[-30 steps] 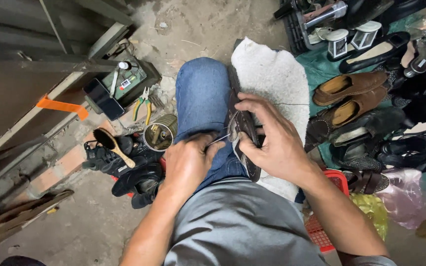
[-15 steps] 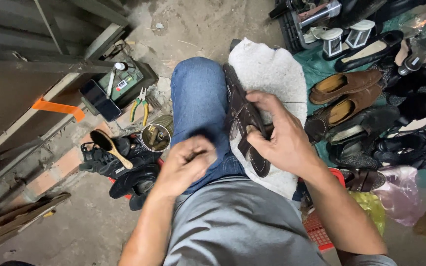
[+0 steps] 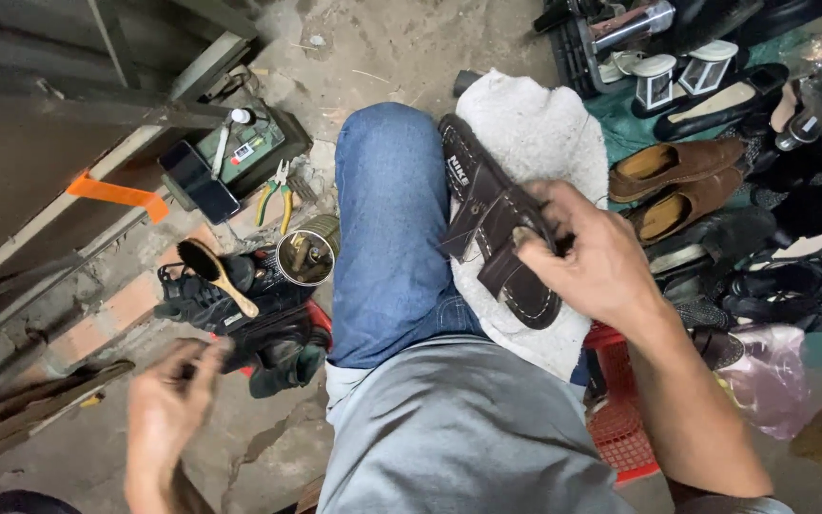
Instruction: The person is hand-stitching the upper part of a brown sandal to its sole using a needle and thread.
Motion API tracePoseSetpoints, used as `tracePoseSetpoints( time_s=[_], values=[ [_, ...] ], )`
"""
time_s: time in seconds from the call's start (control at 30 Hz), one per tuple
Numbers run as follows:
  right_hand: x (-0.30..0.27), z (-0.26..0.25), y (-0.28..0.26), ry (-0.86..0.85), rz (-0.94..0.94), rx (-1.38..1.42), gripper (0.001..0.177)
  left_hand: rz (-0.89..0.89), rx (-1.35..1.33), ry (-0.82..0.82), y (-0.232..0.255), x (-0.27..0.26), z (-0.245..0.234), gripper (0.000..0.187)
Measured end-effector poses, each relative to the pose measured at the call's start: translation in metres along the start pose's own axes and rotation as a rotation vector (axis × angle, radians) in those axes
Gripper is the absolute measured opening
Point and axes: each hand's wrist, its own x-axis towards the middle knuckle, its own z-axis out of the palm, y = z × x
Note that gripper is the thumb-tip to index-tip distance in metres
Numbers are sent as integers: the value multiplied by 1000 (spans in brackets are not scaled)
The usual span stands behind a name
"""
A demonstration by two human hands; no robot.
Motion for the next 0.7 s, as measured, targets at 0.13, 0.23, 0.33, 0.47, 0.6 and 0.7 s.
tracePoseSetpoints(
  time_s=[0.13, 0.23, 0.33, 0.47, 0.6, 0.7],
  values=[
    [-4, -1, -7, -37, 60, -27, 43, -25, -23, 17, -113, 61, 12, 40],
    [-5, 5, -8, -113, 71, -44, 36, -248, 94, 59, -220, 103, 39, 45],
    [-6, 15, -3, -231, 89, -107, 46, -421, 594, 52, -311, 121, 71, 72],
    [-10, 18, -9, -129, -136, -37, 58, -478, 455, -98, -338, 129, 116, 52],
    [-3, 34, 12, -26, -328, 10, 39, -32, -4, 396, -200, 96, 136, 50],
    [-4, 41, 25, 64, -331, 81, 31, 560, -196, 603, -49, 64, 129, 35]
  ],
)
